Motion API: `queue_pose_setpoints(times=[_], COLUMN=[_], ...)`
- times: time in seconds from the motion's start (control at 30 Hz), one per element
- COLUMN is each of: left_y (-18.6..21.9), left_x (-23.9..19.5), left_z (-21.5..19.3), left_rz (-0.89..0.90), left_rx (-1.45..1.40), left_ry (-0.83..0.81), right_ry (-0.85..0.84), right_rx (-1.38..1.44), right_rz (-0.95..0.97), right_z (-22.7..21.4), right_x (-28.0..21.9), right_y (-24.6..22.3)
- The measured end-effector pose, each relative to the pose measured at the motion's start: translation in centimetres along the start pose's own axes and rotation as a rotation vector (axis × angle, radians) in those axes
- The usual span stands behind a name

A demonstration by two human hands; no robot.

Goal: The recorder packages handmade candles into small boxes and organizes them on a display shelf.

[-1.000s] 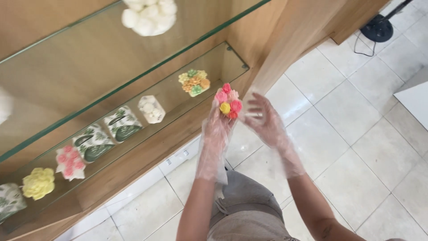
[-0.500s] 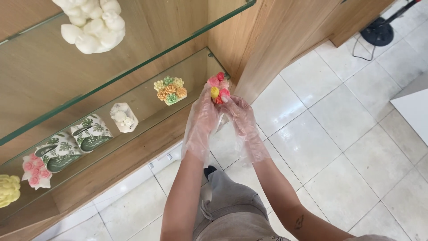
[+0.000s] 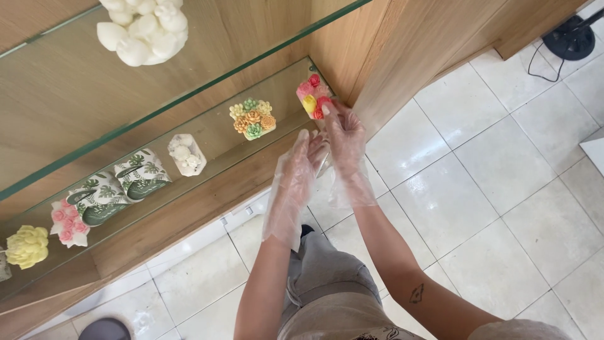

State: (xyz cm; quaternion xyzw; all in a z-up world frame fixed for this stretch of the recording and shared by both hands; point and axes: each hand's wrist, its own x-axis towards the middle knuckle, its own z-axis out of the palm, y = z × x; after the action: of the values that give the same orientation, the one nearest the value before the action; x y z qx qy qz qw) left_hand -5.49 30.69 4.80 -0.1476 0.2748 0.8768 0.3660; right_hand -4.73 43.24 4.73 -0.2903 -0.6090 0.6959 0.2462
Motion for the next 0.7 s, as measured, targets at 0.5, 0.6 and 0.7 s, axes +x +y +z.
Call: queue_pose_setpoints(times=[0.5, 0.6, 0.7], left_y=[-1.6, -0.6, -0.3], left_x=[-2.4, -2.9, -3.1], left_z=[-4.5, -4.2, -4.6], left_rz=[-0.149, -0.169, -0.170], left_rx=[0.222, 0.245, 0.240], left_ry=[0.118, 0.117, 0.110], right_ry=[0.005, 0.028, 0.042], right_rx=[-0.433, -0.456, -0.441], right_rz=[-0.126, -0.144, -0.152], right_z=[3.0, 3.2, 3.3], right_x=[-1.4, -1.0, -0.8], right_y=[-3.6, -2.8, -2.1])
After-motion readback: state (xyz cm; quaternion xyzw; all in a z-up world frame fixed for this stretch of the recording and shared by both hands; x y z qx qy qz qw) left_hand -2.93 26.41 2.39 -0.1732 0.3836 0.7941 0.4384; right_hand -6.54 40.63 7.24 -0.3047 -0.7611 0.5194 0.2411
